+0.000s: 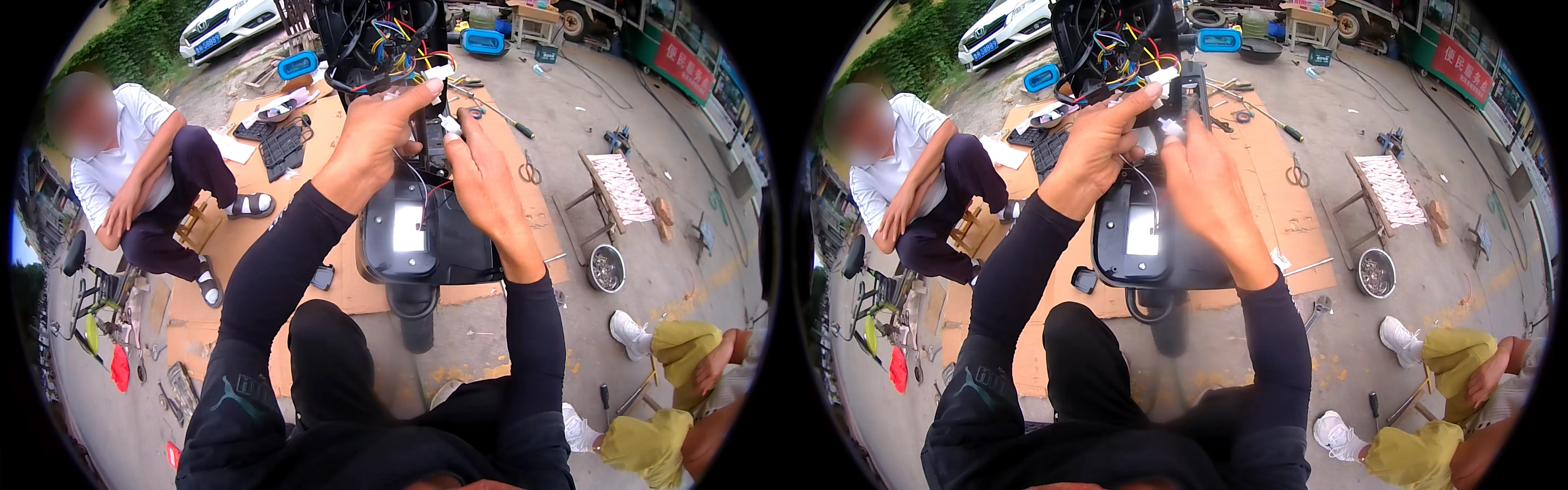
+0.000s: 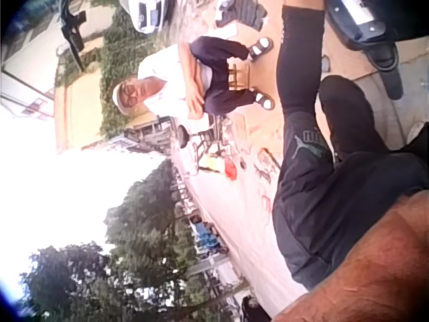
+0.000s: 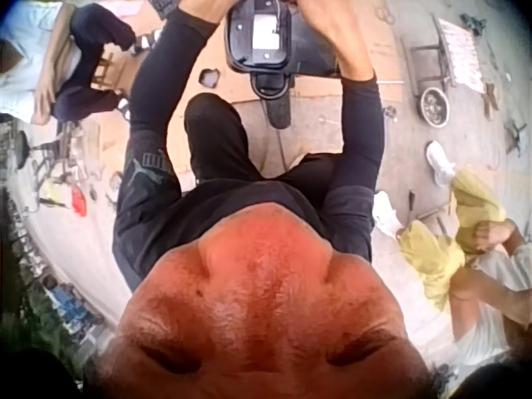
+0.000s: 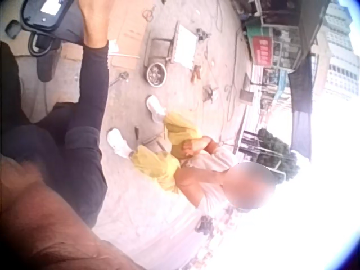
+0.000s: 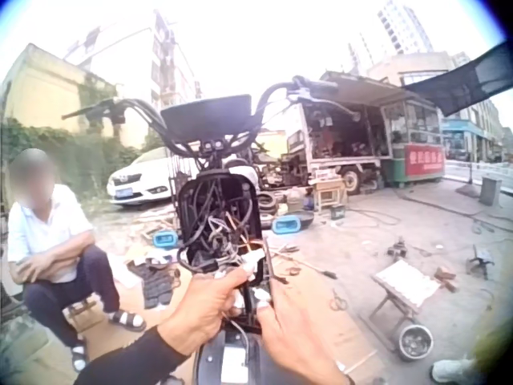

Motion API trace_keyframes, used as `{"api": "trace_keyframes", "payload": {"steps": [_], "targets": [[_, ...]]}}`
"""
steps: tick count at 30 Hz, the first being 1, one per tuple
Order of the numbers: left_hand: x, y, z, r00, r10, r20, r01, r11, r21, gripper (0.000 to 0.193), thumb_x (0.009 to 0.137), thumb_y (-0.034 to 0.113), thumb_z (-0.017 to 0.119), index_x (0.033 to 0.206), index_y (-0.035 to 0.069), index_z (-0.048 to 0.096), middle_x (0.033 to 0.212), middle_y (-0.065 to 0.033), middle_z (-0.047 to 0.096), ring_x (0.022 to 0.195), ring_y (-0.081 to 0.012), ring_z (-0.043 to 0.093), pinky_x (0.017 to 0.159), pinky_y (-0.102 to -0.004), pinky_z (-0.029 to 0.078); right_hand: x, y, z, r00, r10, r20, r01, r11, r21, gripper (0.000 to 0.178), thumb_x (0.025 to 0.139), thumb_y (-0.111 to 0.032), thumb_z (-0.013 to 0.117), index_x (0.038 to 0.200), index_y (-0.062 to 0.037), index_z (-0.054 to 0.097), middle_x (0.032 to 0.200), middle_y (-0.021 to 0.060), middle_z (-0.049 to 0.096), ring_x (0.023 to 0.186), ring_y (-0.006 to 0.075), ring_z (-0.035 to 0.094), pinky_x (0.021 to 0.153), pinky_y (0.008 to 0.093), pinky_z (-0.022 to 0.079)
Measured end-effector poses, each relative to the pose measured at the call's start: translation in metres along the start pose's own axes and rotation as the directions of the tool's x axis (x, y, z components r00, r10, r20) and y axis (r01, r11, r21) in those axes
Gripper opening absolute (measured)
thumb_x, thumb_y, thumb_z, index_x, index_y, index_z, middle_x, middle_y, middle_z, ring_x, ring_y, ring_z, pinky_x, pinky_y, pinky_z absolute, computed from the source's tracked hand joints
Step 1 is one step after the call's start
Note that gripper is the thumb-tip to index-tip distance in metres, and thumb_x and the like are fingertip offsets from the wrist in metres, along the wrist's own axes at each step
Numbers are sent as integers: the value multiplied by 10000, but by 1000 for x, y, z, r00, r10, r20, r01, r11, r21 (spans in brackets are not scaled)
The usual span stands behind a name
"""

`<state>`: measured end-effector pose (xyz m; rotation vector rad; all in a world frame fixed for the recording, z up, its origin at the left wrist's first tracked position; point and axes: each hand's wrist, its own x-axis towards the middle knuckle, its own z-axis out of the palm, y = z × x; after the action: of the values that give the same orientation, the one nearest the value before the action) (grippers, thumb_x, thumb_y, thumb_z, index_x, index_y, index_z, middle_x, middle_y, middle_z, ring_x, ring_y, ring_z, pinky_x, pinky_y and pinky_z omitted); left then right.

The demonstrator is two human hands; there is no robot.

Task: The person connects electrical wires to a headlight unit, then mounts the headlight onto the front of a scooter. They secure the unit in place and test the light by turning it on and off.

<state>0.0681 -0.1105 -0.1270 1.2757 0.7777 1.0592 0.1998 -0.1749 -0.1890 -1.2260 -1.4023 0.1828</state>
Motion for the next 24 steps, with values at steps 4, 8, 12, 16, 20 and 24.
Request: {"api": "trace_keyframes", "payload": {"steps": [4,8,12,16,20,24], "targets": [[7,-5,-6,999,-18,37,19,999,-29,245,879,332,807,872,125,676,576,125,319,461,-32,282,521,-260,354,3,5,-3,989,100,111,-121,971,206,368,1035,-211,567,1259,77,616,767,31,606,688,95,547,628,260,450],[5,-3,-11,994,-31,108,42,994,-97,200,950,294,720,870,118,667,579,131,316,461,-27,259,547,-247,326,6,1,-8,991,132,3,-126,941,313,302,1020,-181,599,1169,72,666,784,40,660,694,75,583,622,238,466],[9,-4,-16,986,-46,161,72,984,-161,145,965,241,679,919,107,653,574,129,337,449,-26,278,555,-242,337,8,10,1,973,194,-126,-100,842,529,248,996,-135,618,1122,74,661,843,65,707,696,98,637,616,236,500],[6,-7,-11,993,-30,114,49,986,-160,106,959,208,675,948,107,643,577,127,353,447,-18,303,535,-239,349,10,5,16,948,300,-110,-126,667,734,257,1014,-119,595,1203,54,618,930,73,685,763,119,650,673,243,516],[5,-4,-11,992,9,124,5,993,-118,82,950,182,684,982,112,655,618,126,412,452,-12,315,514,-239,341,21,-5,32,955,252,-160,-47,657,752,282,1019,-97,586,1260,48,585,968,77,673,818,125,656,713,243,531],[1,-6,-11,995,-17,96,27,993,-111,171,941,170,694,1098,105,676,712,119,524,492,-2,368,518,-234,327,20,-7,31,955,270,-122,-87,648,756,272,1009,-97,604,1224,69,625,952,79,680,797,101,647,700,239,538]]}}
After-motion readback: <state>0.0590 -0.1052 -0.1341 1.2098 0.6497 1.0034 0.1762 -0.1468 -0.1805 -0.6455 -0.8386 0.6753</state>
